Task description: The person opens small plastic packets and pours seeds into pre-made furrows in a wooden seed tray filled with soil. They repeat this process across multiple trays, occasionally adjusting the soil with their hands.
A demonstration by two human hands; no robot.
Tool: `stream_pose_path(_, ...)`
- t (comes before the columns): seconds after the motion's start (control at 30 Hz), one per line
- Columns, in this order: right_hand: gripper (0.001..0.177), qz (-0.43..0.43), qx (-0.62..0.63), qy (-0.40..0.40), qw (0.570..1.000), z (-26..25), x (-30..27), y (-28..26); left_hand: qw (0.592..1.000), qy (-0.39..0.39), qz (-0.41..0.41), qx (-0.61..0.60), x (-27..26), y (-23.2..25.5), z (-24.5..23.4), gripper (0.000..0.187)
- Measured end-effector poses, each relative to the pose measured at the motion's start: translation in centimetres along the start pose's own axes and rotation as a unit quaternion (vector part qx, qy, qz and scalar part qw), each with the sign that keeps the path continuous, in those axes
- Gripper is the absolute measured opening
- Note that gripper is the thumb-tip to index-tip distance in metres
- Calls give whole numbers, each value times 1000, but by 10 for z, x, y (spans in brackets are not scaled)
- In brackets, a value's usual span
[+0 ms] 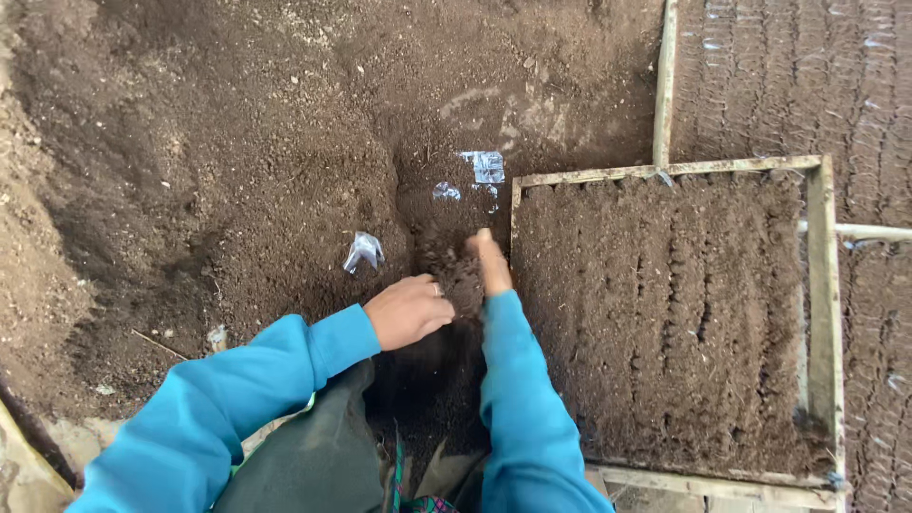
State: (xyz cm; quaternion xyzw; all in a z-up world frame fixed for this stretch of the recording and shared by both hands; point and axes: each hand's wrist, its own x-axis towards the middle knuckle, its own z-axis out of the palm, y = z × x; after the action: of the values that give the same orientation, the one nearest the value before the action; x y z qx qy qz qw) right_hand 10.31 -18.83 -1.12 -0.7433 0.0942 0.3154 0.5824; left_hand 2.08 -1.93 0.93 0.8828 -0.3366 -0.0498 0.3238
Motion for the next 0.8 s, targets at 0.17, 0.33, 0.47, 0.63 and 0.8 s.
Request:
stream_pose_path(0.17,97,138,85,38,986,-2,49,69,975,-26,-57,-212,1,4,-3,20)
stream_pose_path(0.33,41,-75,-6,59,995,-7,-39,-30,997,-73,6,-25,18,-12,15,21)
stream_pose_path(0.47,47,-146,162,20,976,16,-40,-18,987,-47,91,125,19,-22,18,17)
stream_pose_path(0.63,69,-4,-143,79,987,-3,73,91,993,58,96,30,-4,-13,20,24)
stream_pose_path(0.8,70,104,-101,-46,988,12,42,8,994,49,80,-62,0,-27,18,18)
